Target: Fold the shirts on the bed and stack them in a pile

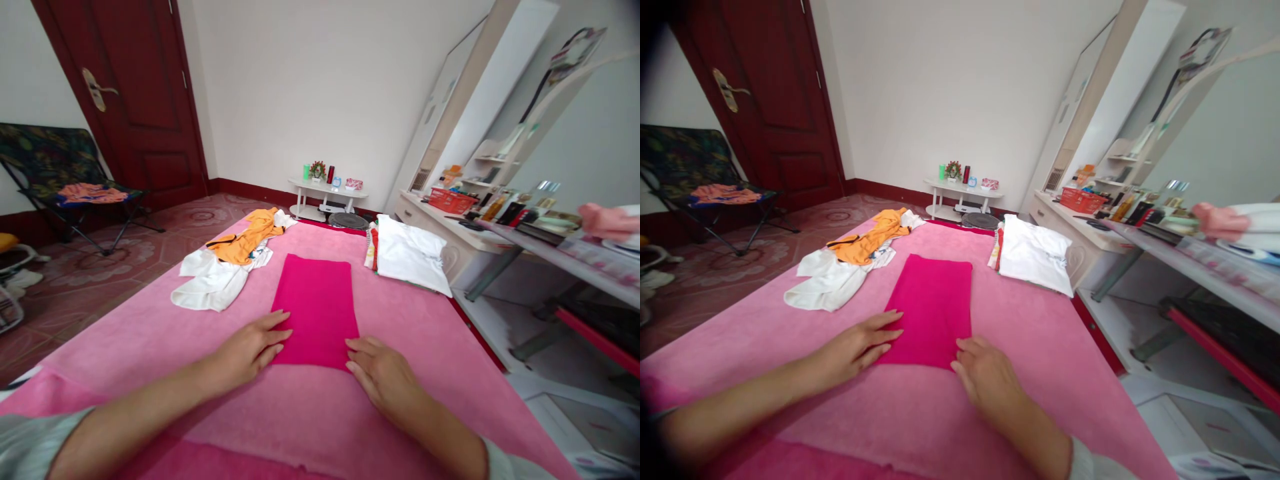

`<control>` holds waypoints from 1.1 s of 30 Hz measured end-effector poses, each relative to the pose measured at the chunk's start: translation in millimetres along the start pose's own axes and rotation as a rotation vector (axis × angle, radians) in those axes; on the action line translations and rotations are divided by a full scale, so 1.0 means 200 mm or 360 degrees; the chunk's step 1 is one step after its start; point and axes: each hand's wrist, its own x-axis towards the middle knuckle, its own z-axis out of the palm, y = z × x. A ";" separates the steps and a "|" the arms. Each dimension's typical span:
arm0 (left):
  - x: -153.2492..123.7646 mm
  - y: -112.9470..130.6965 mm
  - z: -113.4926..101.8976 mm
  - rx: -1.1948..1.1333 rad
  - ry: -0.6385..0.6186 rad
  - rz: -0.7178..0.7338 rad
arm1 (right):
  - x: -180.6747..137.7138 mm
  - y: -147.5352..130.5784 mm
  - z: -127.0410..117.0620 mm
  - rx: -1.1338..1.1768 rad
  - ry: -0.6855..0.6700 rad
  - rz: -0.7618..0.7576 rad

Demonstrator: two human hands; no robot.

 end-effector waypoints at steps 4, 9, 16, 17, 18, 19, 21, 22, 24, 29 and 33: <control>-0.09 0.03 -0.08 -0.0067 0.0057 -0.0145 | 0.08 -0.04 -0.09 -0.0134 -0.0080 0.0164; -0.03 0.00 -0.14 0.0008 0.0065 -0.0624 | 0.49 -0.05 -0.06 0.0259 0.0140 0.0072; 0.02 0.01 -0.15 0.0054 -0.0079 -0.0912 | 1.10 0.02 0.21 0.0305 0.0417 0.0209; 0.02 0.01 -0.15 0.0036 -0.0083 -0.0918 | 1.17 0.03 0.23 0.0257 0.0425 0.0240; 0.02 0.00 -0.14 0.0013 -0.0088 -0.0925 | 1.22 0.04 0.24 0.0223 0.0421 0.0270; 0.02 0.00 -0.14 -0.0009 -0.0089 -0.0937 | 1.28 0.05 0.26 0.0204 0.0407 0.0303; 0.02 -0.01 -0.12 -0.0050 -0.0086 -0.0951 | 1.36 0.08 0.28 0.0196 0.0389 0.0350; 0.01 -0.01 -0.12 -0.0066 -0.0084 -0.0954 | 1.40 0.09 0.29 0.0195 0.0386 0.0363; 0.01 -0.02 -0.11 -0.0080 -0.0084 -0.0958 | 1.45 0.10 0.31 0.0181 0.0380 0.0398; 0.03 -0.04 -0.11 -0.0087 -0.0091 -0.0957 | 1.50 0.13 0.34 0.0146 0.0566 0.0545; 0.04 -0.06 -0.09 -0.0134 -0.0069 -0.0947 | 1.52 0.14 0.32 0.0143 0.0574 0.0716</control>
